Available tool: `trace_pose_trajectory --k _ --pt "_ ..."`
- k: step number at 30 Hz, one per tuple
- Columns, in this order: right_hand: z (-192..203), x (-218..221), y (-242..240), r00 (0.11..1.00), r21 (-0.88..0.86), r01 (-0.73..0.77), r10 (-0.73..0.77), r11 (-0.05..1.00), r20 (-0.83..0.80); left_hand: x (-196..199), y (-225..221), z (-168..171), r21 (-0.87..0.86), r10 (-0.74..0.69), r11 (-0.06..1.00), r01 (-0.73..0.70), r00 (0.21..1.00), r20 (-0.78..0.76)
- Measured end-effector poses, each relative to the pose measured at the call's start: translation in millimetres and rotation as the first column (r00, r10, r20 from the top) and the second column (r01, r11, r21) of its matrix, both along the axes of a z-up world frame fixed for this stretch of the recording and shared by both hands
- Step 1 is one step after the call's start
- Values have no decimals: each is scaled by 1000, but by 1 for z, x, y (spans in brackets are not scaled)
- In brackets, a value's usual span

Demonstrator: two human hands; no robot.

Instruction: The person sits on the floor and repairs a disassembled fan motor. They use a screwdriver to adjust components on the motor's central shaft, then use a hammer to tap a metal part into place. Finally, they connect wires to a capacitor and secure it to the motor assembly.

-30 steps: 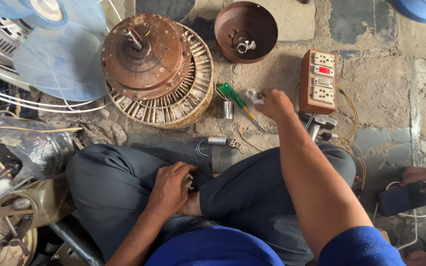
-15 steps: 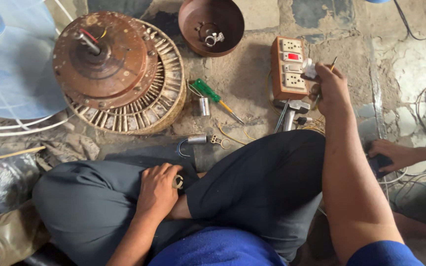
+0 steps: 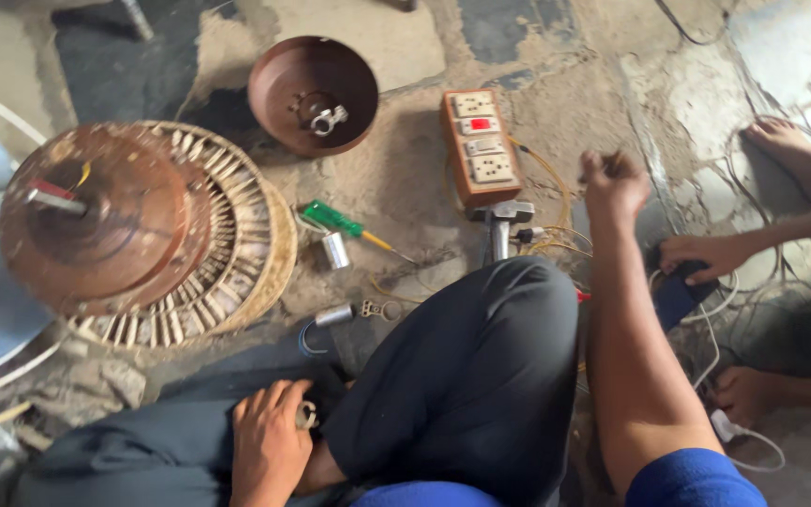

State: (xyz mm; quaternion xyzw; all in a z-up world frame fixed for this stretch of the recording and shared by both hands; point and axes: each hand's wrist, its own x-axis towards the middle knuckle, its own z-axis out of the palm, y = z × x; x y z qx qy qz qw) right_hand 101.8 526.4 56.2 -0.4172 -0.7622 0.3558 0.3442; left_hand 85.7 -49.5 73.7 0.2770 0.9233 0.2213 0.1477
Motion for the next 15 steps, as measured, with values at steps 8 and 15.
trace_pose_trajectory --k 8,15 --pt "-41 101 -8 884 59 139 -151 988 442 8 10 -11 -109 -29 994 23 998 -48" --pt "-19 131 -13 758 80 -23 -34 997 651 19 20 7 -186 -75 981 54 991 -111"
